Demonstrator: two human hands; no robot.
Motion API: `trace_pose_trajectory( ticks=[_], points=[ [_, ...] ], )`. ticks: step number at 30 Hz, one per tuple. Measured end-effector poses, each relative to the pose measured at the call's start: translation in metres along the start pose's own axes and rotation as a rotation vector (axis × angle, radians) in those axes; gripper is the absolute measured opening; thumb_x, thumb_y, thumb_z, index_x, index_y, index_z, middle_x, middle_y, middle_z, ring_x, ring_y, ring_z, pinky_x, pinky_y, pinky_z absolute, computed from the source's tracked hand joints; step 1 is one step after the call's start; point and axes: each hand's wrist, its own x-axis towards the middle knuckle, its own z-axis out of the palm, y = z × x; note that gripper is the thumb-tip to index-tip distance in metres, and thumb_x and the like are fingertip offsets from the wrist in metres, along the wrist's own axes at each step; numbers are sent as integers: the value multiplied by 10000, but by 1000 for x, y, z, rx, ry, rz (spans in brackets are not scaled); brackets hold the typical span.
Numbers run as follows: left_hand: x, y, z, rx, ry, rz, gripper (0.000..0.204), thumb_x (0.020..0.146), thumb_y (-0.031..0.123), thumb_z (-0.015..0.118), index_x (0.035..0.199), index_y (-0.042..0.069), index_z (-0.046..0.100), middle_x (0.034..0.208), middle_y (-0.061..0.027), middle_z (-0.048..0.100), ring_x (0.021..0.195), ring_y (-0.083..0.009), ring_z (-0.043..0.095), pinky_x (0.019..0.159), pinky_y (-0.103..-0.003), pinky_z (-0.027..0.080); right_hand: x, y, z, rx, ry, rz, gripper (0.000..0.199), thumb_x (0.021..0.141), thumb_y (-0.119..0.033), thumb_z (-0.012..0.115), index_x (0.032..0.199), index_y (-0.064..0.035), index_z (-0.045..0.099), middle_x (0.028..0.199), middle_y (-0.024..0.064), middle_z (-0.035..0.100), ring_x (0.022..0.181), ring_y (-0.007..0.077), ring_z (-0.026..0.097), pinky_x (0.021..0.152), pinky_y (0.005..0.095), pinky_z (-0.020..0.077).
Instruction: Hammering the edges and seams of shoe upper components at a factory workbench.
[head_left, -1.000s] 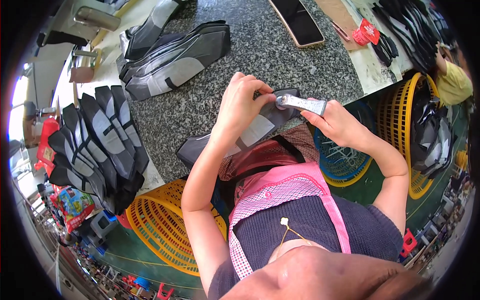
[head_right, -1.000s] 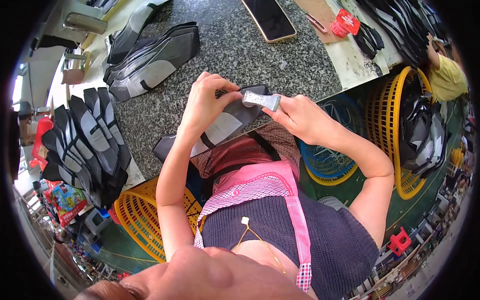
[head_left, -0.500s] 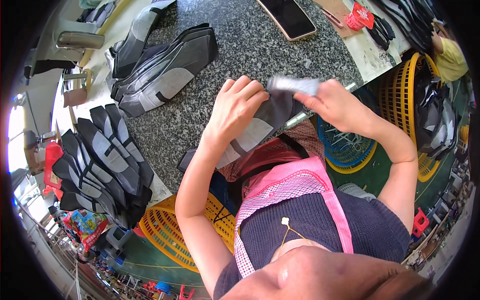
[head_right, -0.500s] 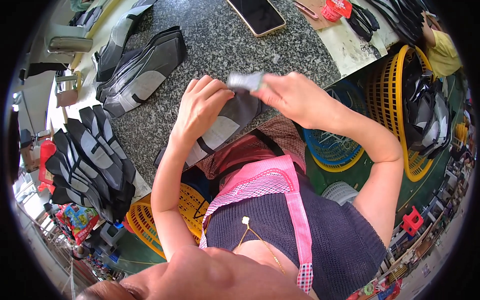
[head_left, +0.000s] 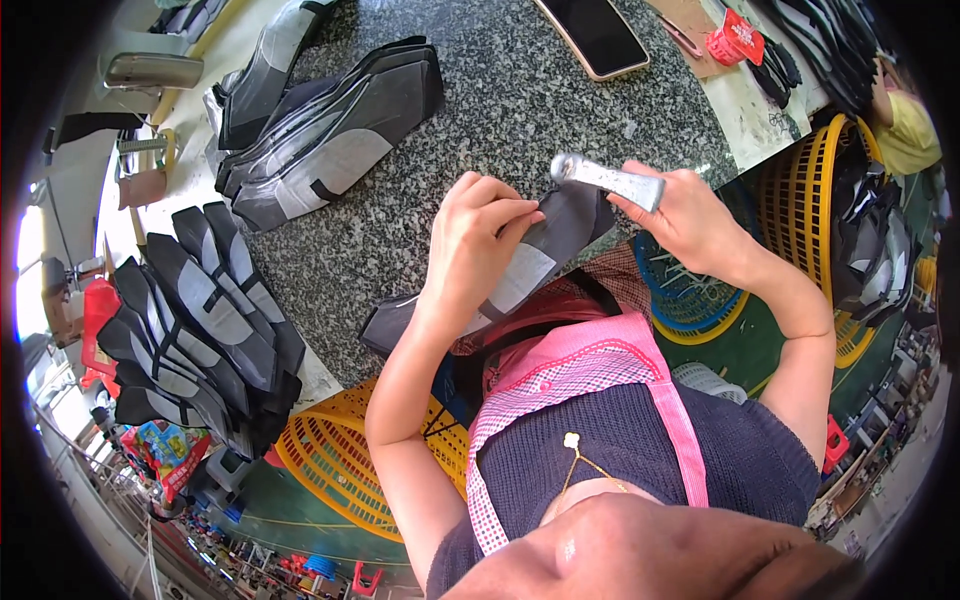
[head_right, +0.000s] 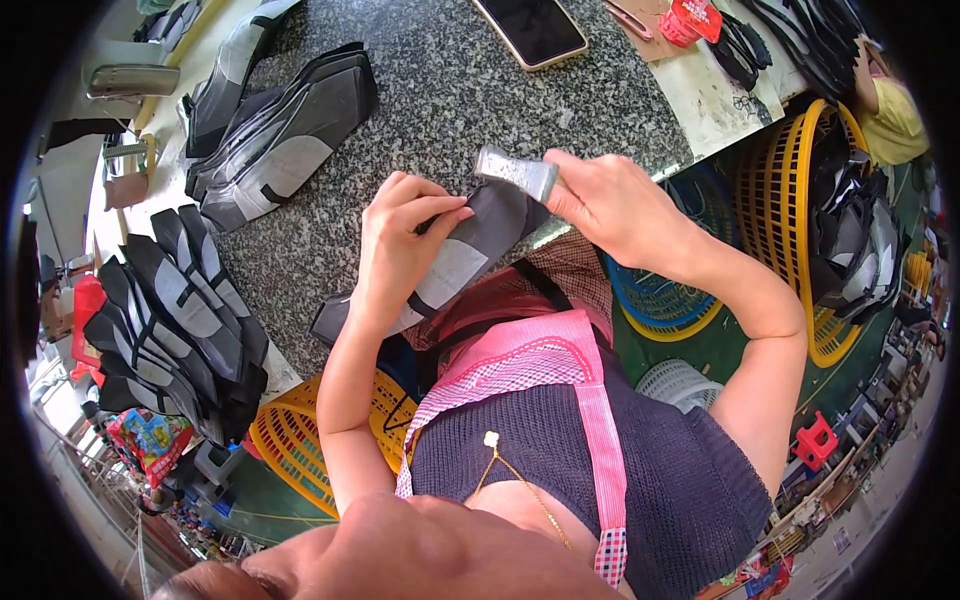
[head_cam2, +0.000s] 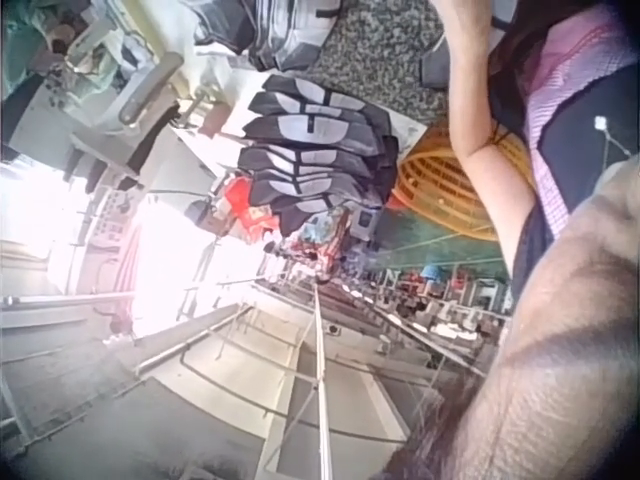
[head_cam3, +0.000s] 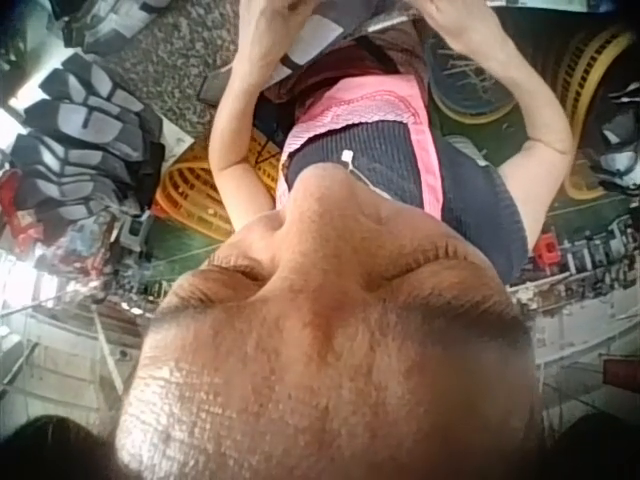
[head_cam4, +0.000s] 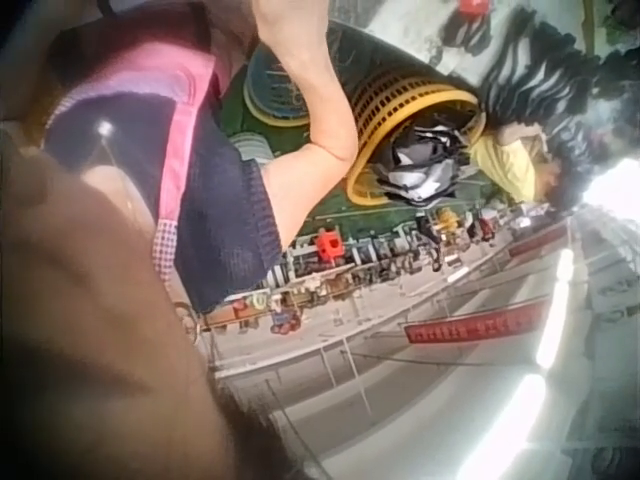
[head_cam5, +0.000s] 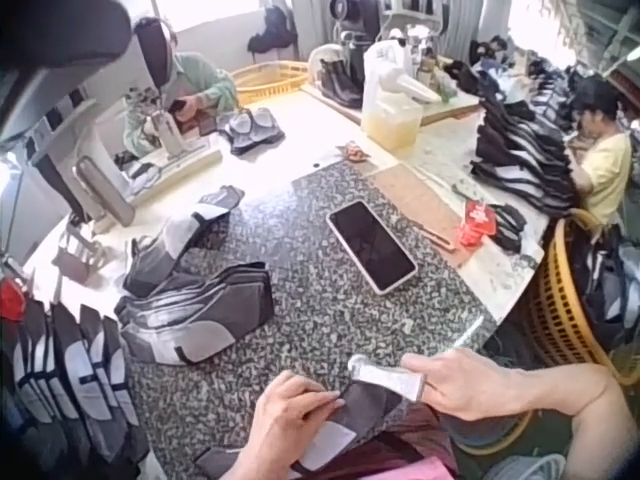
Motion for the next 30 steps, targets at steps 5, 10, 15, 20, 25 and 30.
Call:
trace_pose_trajectory(
  ticks=[5,10,15,20,25,30],
  points=[
    [-8,12,3,158,-26,104,160,783,-3,759,942,16,752,857,-88,661,786,-261,630,686,-374,533,-3,-5,9,54,-43,-27,271,1021,-264,557,952,-2,537,732,233,593,749,461,634,587,494,474],
    [-13,15,5,325,-38,178,194,784,67,737,971,12,739,880,-86,649,815,-261,610,733,-381,515,2,-10,5,206,100,-141,199,1006,-211,564,1004,-19,512,744,220,636,731,456,645,622,529,496],
    [-12,14,0,-15,-35,-210,106,775,67,808,854,16,760,808,-82,707,745,-256,630,694,-367,522,0,-2,15,-17,-41,-97,261,1004,-232,583,937,18,550,754,240,629,735,440,653,622,499,510],
    [-25,26,5,236,29,15,87,781,49,785,856,20,752,812,-79,683,765,-251,616,682,-374,520,3,-2,10,85,65,-169,268,1006,-235,607,962,26,568,705,218,592,695,432,618,605,461,489],
    [-24,16,0,135,10,-4,100,766,60,791,850,30,748,815,-69,685,767,-246,619,684,-366,523,-3,-7,20,-95,-89,-155,249,984,-235,618,942,-1,543,733,228,630,734,447,650,611,510,500],
    [-38,19,-4,142,-8,-80,128,748,72,804,867,45,767,794,-64,672,770,-233,615,652,-371,518,5,-8,13,-36,-50,-113,212,968,-207,614,966,-7,542,723,220,625,719,442,647,627,517,504]
  ],
)
